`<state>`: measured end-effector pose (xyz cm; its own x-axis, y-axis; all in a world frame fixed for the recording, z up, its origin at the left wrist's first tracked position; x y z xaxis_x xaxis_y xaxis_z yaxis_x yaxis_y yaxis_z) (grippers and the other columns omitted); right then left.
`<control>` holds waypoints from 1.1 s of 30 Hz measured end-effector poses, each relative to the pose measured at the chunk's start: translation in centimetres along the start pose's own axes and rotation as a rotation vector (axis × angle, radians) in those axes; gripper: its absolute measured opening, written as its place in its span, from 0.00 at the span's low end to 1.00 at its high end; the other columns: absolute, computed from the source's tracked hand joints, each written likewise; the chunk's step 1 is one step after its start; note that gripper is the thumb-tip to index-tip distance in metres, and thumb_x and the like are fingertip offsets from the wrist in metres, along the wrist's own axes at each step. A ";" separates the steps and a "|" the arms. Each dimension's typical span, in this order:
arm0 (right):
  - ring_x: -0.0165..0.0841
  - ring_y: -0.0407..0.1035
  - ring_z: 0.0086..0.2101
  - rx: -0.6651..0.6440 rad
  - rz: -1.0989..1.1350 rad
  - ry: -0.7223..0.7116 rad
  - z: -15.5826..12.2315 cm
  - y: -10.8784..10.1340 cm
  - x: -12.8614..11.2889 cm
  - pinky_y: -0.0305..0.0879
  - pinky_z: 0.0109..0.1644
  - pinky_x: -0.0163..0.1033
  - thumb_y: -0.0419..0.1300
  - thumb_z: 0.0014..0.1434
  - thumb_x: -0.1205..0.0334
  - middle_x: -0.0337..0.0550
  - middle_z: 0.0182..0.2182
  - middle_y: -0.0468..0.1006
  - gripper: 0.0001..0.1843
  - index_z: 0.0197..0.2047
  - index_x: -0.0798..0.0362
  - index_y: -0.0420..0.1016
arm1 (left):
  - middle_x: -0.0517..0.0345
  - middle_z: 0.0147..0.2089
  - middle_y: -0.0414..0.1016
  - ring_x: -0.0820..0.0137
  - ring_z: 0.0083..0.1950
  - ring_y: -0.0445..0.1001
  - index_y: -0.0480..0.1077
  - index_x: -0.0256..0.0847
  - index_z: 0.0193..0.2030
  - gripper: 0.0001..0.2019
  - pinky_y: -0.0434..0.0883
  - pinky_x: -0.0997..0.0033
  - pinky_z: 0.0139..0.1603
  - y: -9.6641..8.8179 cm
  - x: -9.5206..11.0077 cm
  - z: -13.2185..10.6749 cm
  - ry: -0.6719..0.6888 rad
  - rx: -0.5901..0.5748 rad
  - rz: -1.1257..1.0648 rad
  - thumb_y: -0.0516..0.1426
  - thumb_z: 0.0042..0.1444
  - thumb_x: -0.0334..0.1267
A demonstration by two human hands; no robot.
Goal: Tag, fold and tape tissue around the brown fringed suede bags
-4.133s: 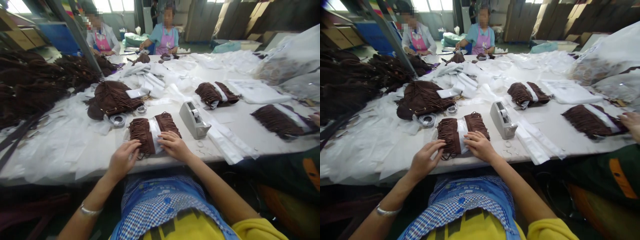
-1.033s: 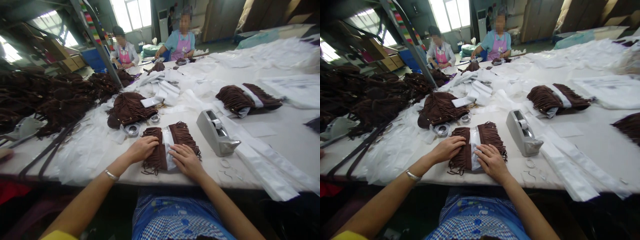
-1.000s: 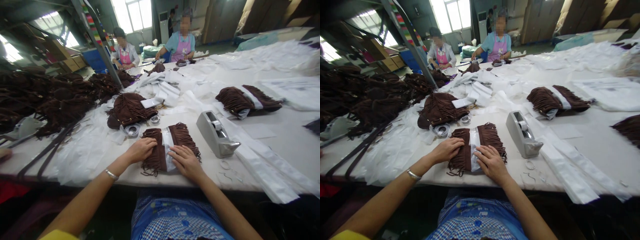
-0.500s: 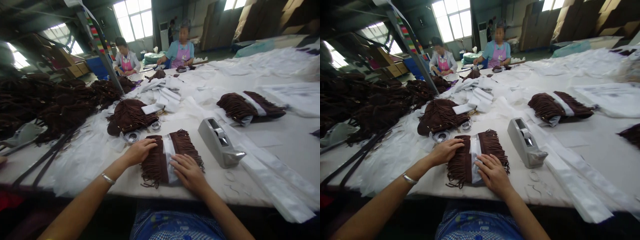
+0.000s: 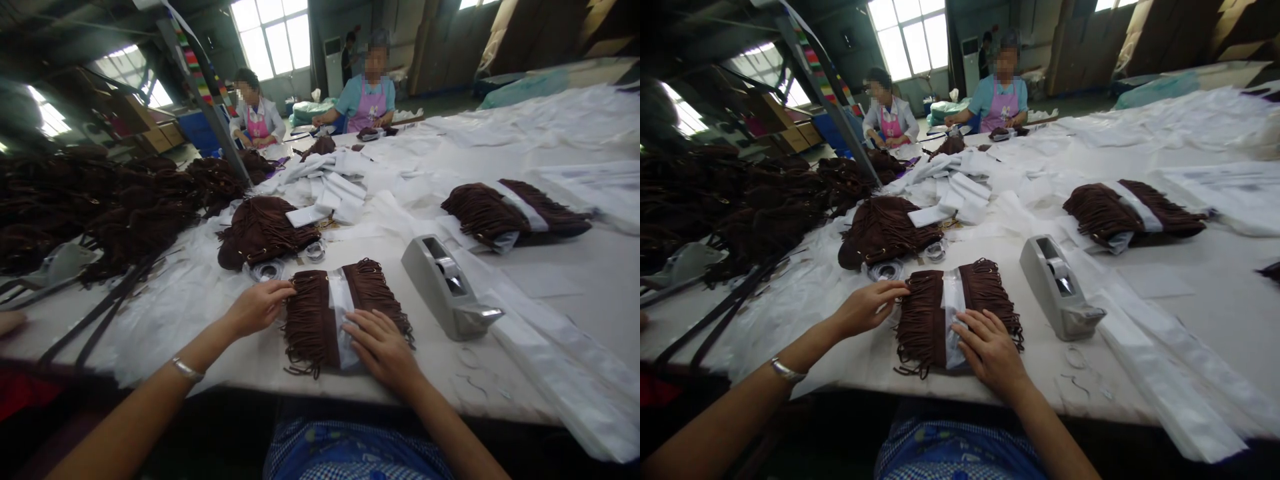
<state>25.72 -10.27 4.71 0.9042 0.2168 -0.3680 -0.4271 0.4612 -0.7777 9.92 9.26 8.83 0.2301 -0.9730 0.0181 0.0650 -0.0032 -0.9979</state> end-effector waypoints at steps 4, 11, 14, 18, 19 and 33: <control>0.39 0.66 0.60 0.005 -0.002 -0.008 0.0 0.0 0.0 0.59 0.67 0.54 0.54 0.67 0.63 0.42 0.61 0.72 0.20 0.61 0.43 0.71 | 0.49 0.65 0.67 0.63 0.64 0.66 0.65 0.43 0.63 0.26 0.66 0.60 0.64 1.9 2.3 2.5 0.178 -0.050 -0.036 0.49 0.59 0.23; 0.40 0.65 0.61 0.003 0.001 -0.012 0.0 0.0 0.0 0.60 0.66 0.55 0.54 0.67 0.62 0.42 0.61 0.71 0.20 0.62 0.44 0.70 | 0.52 0.36 0.77 0.67 0.34 0.75 0.73 0.40 0.29 0.15 0.74 0.69 0.37 2.1 -4.9 -2.7 -0.110 -0.177 0.096 0.49 0.53 0.21; 0.39 0.66 0.60 0.019 0.018 -0.004 0.0 -0.1 0.0 0.60 0.66 0.54 0.54 0.67 0.63 0.42 0.61 0.72 0.20 0.61 0.43 0.71 | 0.48 0.50 0.77 0.64 0.47 0.76 0.76 0.40 0.42 0.18 0.75 0.65 0.46 0.5 -4.0 -2.4 -0.184 -0.082 0.115 0.47 0.55 0.22; 0.39 0.66 0.60 0.008 0.007 0.002 -0.1 0.1 0.1 0.60 0.66 0.54 0.54 0.67 0.63 0.42 0.61 0.71 0.21 0.62 0.43 0.70 | 0.50 0.63 0.69 0.65 0.62 0.69 0.66 0.44 0.62 0.27 0.68 0.61 0.62 0.9 0.9 0.5 0.080 0.027 -0.037 0.47 0.58 0.22; 0.39 0.65 0.60 0.006 0.002 0.002 -0.1 0.1 0.1 0.60 0.66 0.54 0.54 0.67 0.63 0.42 0.61 0.71 0.21 0.62 0.42 0.70 | 0.50 0.63 0.69 0.65 0.63 0.68 0.66 0.43 0.63 0.27 0.68 0.61 0.63 1.4 1.4 0.8 0.140 0.023 -0.058 0.47 0.58 0.21; 0.39 0.64 0.61 -0.002 -0.006 -0.001 0.0 0.0 -0.1 0.58 0.67 0.54 0.54 0.68 0.62 0.41 0.62 0.71 0.20 0.61 0.44 0.70 | 0.51 0.59 0.73 0.65 0.59 0.71 0.70 0.43 0.57 0.23 0.70 0.61 0.60 0.6 0.1 -0.8 -0.064 0.143 -0.032 0.48 0.58 0.22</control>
<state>25.64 -10.30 4.76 0.9068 0.2151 -0.3625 -0.4216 0.4605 -0.7812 9.19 8.98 8.13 0.2871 -0.9561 0.0581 0.2098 0.0036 -0.9777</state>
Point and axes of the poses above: each hand's wrist, its own z-axis towards the middle knuckle, its own y-axis out of the palm, x = y × z, the point moved 8 cm from there along z, towards the middle knuckle
